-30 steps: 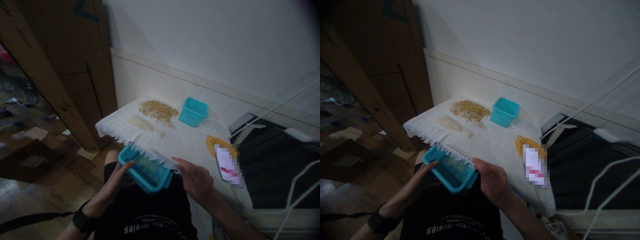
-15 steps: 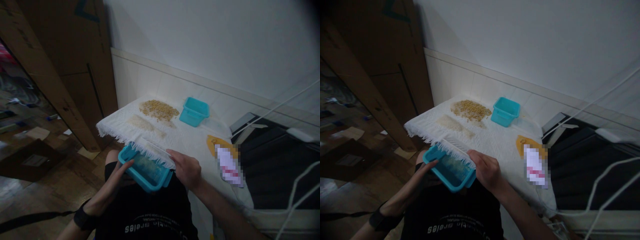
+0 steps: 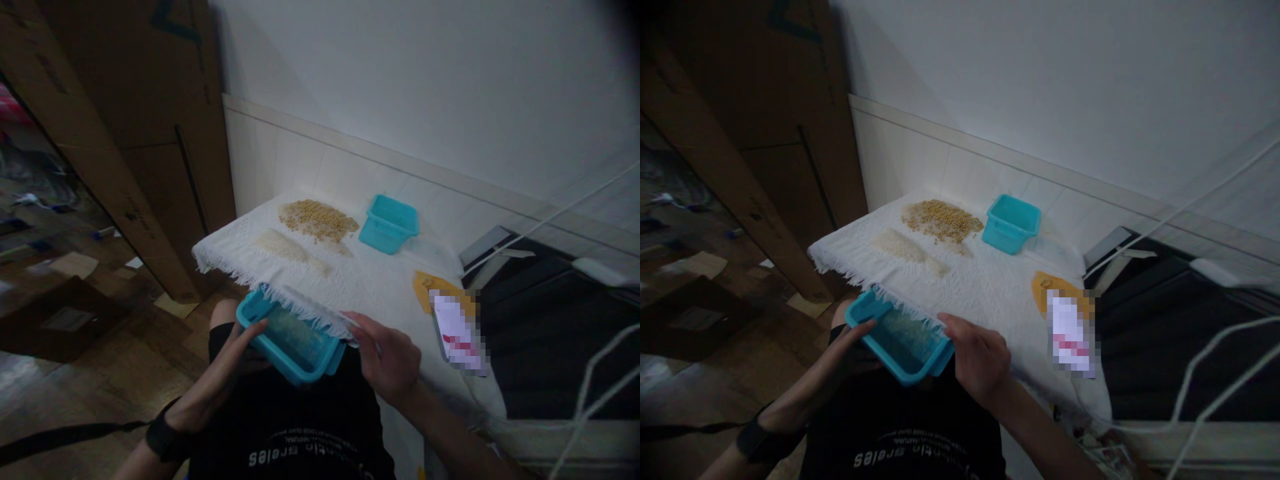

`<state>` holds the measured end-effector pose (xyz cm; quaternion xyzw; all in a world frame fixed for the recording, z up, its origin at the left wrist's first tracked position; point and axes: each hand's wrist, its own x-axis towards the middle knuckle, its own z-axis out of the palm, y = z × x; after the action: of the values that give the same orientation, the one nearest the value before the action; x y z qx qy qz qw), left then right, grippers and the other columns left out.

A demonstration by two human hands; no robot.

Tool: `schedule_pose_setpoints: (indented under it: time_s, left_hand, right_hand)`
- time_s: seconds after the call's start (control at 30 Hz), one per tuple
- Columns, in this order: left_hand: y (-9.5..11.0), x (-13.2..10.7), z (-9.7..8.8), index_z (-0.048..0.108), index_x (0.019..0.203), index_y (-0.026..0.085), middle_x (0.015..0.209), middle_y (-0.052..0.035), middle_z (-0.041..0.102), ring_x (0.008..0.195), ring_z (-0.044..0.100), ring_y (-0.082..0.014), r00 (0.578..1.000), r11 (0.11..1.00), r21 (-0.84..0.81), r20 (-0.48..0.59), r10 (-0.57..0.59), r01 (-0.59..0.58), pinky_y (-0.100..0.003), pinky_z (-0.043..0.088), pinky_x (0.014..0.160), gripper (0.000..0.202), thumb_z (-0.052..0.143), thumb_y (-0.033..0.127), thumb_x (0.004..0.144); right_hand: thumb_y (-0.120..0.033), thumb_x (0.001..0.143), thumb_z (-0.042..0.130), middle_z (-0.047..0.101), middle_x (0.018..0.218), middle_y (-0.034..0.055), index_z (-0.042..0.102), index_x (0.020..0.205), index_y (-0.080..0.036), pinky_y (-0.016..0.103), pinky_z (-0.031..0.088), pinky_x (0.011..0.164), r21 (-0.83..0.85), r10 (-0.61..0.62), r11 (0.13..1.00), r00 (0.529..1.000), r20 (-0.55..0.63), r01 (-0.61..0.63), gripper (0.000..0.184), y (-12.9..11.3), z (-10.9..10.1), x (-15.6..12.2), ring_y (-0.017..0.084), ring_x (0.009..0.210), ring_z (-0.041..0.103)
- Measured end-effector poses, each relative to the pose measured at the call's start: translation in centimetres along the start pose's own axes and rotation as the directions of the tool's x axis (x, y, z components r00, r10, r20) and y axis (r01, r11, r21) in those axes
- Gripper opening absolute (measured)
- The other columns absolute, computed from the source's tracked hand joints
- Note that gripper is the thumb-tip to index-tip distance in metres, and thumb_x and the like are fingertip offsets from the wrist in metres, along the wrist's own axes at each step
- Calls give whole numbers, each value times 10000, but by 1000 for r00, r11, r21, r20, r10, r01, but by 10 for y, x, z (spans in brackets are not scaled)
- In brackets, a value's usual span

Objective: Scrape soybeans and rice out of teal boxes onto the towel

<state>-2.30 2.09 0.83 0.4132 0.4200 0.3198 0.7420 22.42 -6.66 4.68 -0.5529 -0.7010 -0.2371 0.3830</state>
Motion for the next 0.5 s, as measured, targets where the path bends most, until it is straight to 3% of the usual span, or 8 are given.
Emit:
schedule_pose_setpoints:
  time_s: [0.13,0.27,0.37,0.5]
  left_hand:
    - [-6,4,-2,438,1462,336,1496,-68,551,1260,595,-342,1000,1000,4,-6,-8,8,-440,595,898,639,632,508,878]
    - [-10,8,-3,437,1476,331,1377,-98,655,1184,648,-344,1000,1000,-1,-3,-28,28,-465,598,875,706,666,520,836]
    - [-12,11,-2,449,1465,358,1353,-87,672,1170,657,-342,999,999,-17,-17,-41,41,-473,598,875,701,676,526,823]
    - [-16,14,-4,472,1442,357,1388,-76,643,1190,647,-352,999,999,-23,-21,-30,30,-471,598,882,653,670,512,840]
  right_hand:
    - [-261,972,566,797,948,20,693,1108,-240,235,582,599,-113,164,976,970,-180,-186,188,34,6,19,157,652,744]
    - [-301,989,529,796,914,30,709,1110,-213,232,567,594,-113,223,964,964,-143,-239,234,68,21,29,155,621,730]
    - [-283,997,510,797,920,27,704,1133,-215,230,582,640,-96,197,974,977,-78,-204,246,76,29,28,159,671,748]
    - [-223,1002,497,795,987,31,686,1174,-208,215,592,713,-83,75,994,997,-19,-76,256,71,29,23,154,782,767]
